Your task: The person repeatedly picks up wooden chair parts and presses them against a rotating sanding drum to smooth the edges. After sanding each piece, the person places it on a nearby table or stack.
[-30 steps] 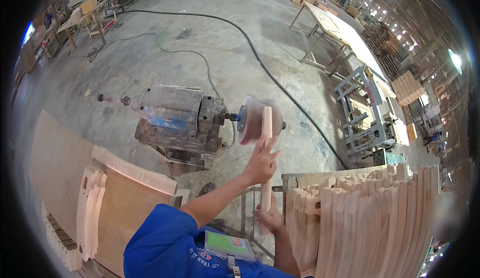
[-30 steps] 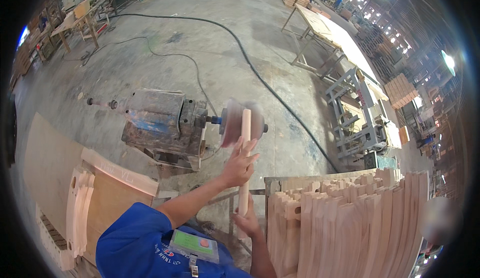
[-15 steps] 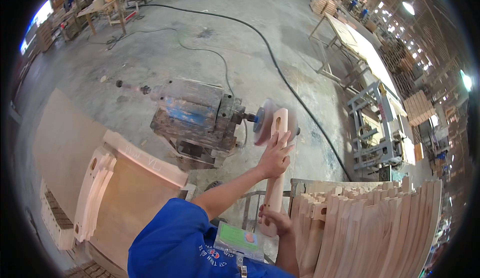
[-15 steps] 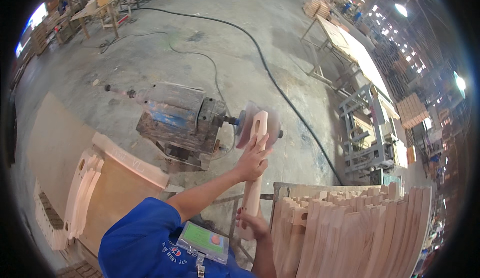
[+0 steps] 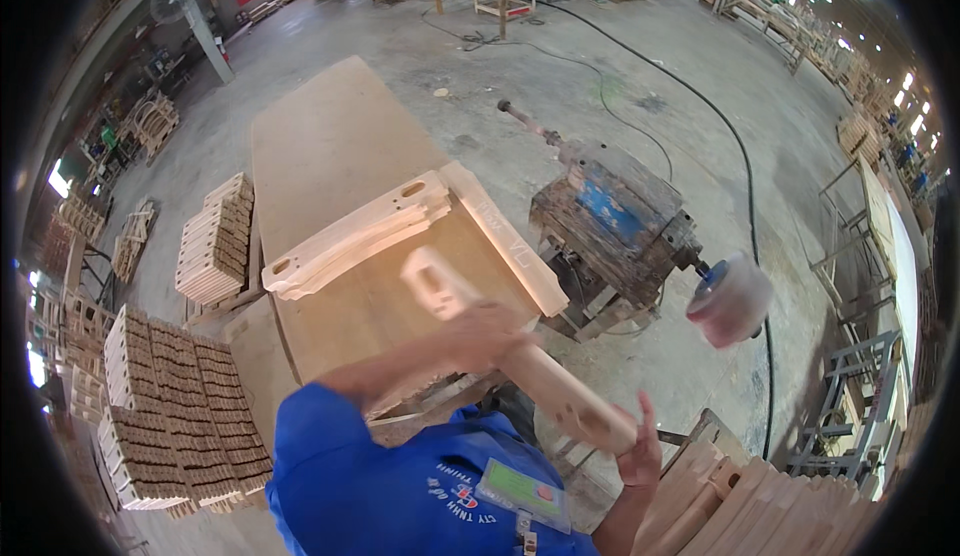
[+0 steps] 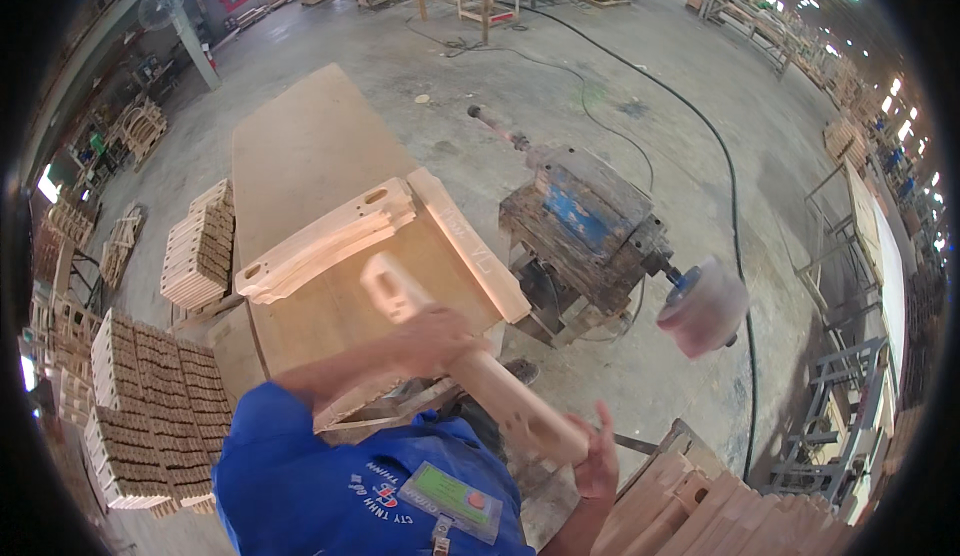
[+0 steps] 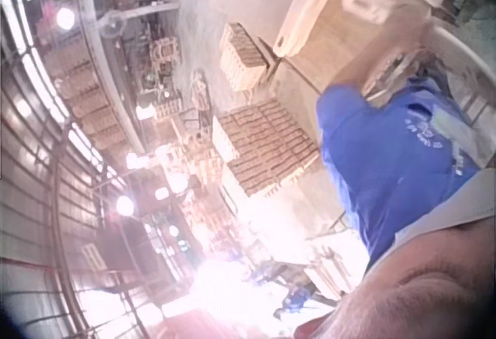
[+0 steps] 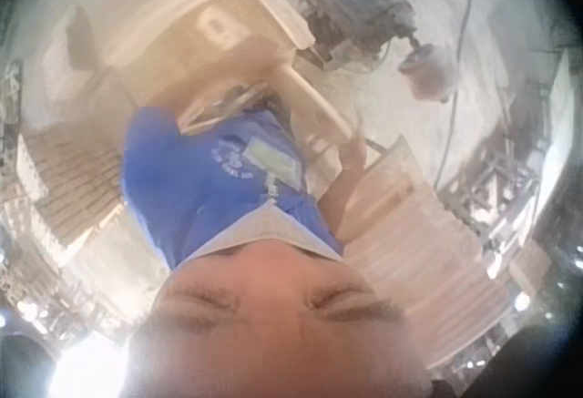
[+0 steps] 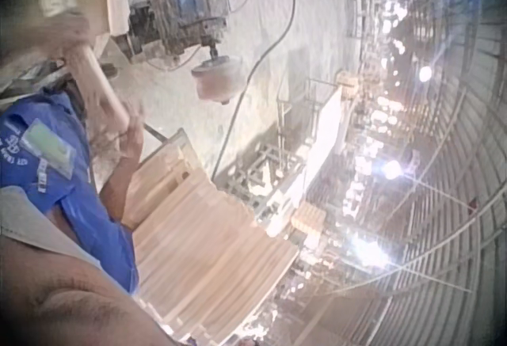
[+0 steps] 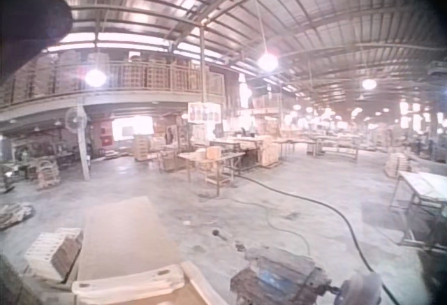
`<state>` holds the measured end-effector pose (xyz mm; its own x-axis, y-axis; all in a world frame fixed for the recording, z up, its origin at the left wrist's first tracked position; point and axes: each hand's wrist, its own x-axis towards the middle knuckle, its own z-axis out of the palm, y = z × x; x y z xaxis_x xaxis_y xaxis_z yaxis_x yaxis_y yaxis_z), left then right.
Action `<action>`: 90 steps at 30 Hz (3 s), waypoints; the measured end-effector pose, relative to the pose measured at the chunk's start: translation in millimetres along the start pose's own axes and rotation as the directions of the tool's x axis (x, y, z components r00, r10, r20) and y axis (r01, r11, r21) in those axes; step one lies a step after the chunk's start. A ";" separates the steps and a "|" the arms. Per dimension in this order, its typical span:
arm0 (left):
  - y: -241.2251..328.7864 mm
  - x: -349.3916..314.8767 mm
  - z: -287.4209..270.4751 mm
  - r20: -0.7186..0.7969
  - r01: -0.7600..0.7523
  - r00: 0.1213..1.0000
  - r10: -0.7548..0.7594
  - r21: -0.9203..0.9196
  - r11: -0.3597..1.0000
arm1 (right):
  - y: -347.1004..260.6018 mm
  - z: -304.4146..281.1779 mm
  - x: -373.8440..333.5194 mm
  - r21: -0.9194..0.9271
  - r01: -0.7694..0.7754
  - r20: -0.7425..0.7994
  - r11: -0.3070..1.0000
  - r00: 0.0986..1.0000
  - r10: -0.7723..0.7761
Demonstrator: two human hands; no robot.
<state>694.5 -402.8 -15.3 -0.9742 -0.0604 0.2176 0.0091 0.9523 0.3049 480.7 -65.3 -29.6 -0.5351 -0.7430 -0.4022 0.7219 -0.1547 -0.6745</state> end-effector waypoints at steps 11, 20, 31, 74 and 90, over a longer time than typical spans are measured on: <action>-130.4 -188.6 -6.3 -0.333 0.902 0.431 -0.839 0.135 0.410 | 12.5 -37.3 15.8 -0.404 -0.162 -0.167 0.900 0.981 0.102; -155.0 -162.8 9.0 -0.377 0.880 0.456 -0.806 0.328 0.344 | -24.4 -0.3 -39.0 -0.770 -0.065 -0.152 0.635 0.985 -0.083; -126.7 -69.7 28.5 -0.202 0.608 0.789 -0.580 0.120 0.785 | -104.6 31.0 -222.3 -0.996 0.002 -0.061 0.089 0.709 -0.702; 193.1 296.2 67.6 0.059 0.069 0.934 -0.352 -0.997 0.017 | -2.6 21.6 -117.3 -0.902 0.102 -0.201 0.418 0.760 -0.619; 142.5 418.5 128.3 -0.257 -0.281 0.942 0.215 -0.257 0.925 | -82.6 -35.2 92.3 0.411 0.102 0.172 0.906 0.967 -0.187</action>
<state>259.2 -254.0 0.2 -0.8580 0.0711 0.5087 0.3401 0.8208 0.4590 356.2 -98.1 -32.8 -0.5771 -0.8016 -0.1559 0.7795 -0.4838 -0.3980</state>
